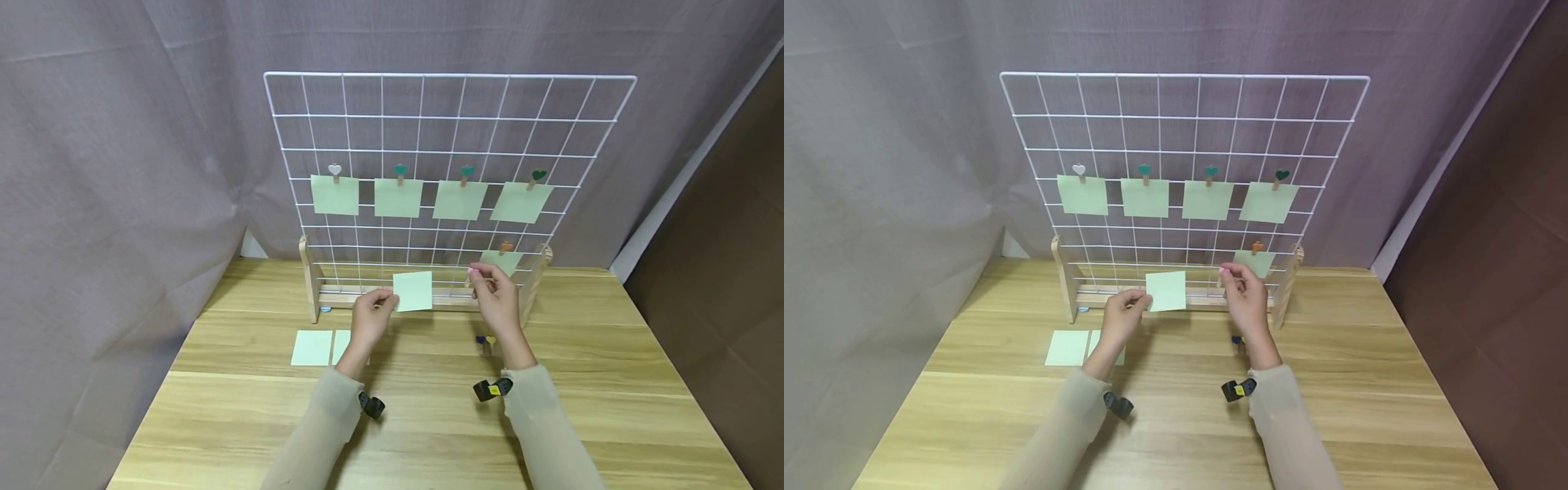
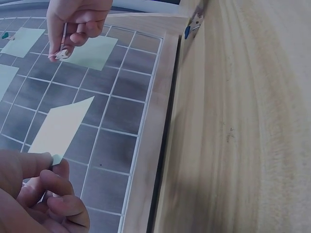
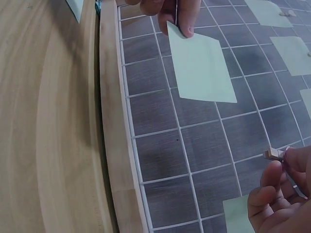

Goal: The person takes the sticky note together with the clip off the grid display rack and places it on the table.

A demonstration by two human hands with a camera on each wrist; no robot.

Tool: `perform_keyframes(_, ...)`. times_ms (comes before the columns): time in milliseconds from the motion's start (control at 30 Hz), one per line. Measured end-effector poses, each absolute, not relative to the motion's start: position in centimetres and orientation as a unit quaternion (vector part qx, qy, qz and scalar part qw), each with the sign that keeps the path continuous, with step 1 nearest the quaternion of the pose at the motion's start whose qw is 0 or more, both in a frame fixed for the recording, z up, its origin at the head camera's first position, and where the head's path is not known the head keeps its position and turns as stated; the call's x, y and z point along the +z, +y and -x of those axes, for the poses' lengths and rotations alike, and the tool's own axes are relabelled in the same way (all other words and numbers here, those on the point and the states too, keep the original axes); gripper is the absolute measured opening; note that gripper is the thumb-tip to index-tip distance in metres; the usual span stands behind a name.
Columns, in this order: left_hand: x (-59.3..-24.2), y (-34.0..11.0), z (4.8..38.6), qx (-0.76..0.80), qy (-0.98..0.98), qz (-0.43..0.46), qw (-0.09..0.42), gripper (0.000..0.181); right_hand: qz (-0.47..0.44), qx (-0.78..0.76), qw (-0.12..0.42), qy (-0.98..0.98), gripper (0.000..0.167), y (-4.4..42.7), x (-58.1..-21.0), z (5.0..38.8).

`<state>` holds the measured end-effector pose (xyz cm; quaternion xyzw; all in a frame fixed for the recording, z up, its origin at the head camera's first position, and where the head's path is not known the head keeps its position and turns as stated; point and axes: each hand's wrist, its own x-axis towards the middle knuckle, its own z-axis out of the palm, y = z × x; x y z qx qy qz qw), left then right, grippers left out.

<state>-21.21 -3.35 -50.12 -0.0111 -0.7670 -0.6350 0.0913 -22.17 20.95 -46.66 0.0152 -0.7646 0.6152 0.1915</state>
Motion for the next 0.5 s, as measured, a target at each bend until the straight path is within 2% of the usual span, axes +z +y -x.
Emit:
perform_keyframes(333, -50.6, -3.5, 20.9, -0.641, -0.763, -0.007, 0.079, 0.014, -0.002, 0.611, 0.19, -0.768, 0.025, 21.4, -47.5, 21.6)
perform_keyframes(500, -50.8, -3.7, 20.7, -0.638, -0.766, -0.008, 0.076, 0.015, 0.011, 0.613, 0.167, -0.772, 0.024, 20.8, -45.1, 19.7)
